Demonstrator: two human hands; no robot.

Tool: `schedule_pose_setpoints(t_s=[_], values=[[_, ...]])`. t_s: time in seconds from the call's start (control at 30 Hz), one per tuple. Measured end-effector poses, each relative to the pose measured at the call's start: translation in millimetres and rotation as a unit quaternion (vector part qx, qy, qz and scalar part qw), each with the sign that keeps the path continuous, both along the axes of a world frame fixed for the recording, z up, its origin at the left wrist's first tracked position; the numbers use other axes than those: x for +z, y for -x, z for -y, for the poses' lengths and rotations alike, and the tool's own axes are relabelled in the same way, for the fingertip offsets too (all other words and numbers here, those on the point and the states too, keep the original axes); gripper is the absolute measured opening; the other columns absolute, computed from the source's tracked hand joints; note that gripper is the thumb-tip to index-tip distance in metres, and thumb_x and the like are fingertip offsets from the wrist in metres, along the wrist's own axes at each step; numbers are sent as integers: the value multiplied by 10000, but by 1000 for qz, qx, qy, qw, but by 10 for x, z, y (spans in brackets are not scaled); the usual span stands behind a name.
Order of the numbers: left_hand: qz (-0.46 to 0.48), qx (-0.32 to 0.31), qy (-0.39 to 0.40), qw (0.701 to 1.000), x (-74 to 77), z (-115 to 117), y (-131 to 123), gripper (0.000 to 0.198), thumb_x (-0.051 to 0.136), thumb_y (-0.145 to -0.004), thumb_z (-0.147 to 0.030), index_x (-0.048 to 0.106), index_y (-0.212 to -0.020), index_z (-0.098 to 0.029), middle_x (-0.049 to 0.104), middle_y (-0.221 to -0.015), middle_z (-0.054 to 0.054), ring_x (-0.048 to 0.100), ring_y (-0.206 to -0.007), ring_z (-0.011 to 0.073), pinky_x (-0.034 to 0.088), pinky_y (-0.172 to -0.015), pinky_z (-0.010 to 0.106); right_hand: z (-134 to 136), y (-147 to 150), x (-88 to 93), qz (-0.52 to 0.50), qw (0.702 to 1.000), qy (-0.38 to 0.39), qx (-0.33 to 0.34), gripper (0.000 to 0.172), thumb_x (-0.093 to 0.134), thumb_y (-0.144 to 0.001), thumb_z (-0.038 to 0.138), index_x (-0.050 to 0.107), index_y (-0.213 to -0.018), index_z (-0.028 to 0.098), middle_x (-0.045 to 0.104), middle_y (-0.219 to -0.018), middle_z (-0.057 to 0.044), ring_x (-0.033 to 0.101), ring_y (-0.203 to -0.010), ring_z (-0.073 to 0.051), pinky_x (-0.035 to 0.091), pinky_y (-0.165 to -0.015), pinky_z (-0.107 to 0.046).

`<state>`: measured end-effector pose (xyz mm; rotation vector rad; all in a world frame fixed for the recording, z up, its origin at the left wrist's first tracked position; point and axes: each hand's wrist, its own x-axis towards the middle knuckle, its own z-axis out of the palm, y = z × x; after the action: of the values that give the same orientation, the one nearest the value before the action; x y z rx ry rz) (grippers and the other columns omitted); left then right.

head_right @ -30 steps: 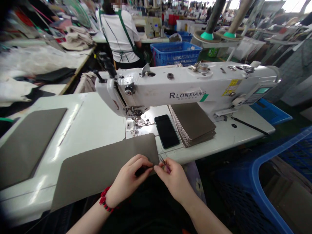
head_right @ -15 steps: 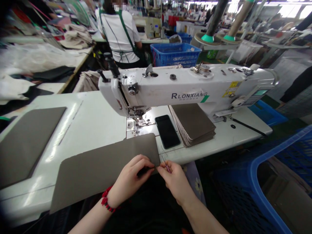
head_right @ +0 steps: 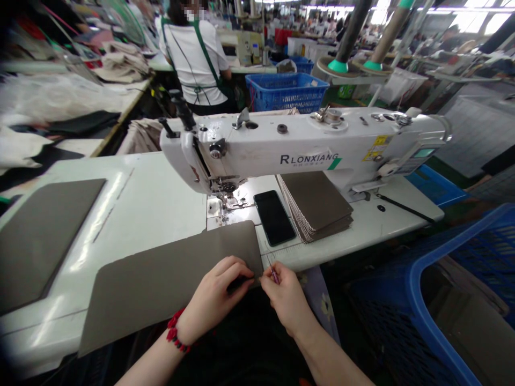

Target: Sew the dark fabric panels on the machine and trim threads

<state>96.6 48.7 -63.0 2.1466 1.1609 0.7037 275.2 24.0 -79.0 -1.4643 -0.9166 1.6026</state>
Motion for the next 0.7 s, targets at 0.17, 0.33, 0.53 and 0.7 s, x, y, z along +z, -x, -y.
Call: schedule_pose_setpoints(t_s=[0.17,0.33,0.53,0.7], values=[[-19,-9,9,1000,13,-12,-4,82,554,-897,-146,575,-938,-214,567,-962,38,540,-907,189,467,-795,312,-8,-5,4,-35,999,18,10,149,565,-773,268,427,-767,215,243,-551,121,159,-411,-43,107,-367,-175],[2,11,27,1000,49,-43,6,84,502,-938,-182,579,-960,-208,578,-960,40,554,-897,179,466,-803,308,-35,-175,92,-18,999,-11,40,100,524,-782,261,436,-786,213,262,-583,109,160,-433,-55,129,-382,-190],[26,47,78,995,113,-104,24,118,491,-959,-235,600,-1005,-228,607,-986,20,582,-905,169,467,-808,290,27,-475,336,159,956,-131,210,145,519,-839,216,460,-708,195,383,-634,62,347,-580,-95,298,-533,-220],[45,70,109,991,126,-148,18,135,489,-960,-255,620,-973,-225,625,-958,13,600,-885,169,472,-781,280,-19,-444,373,300,910,-170,232,323,580,-885,388,459,-654,197,441,-580,56,417,-557,-111,298,-530,-235]])
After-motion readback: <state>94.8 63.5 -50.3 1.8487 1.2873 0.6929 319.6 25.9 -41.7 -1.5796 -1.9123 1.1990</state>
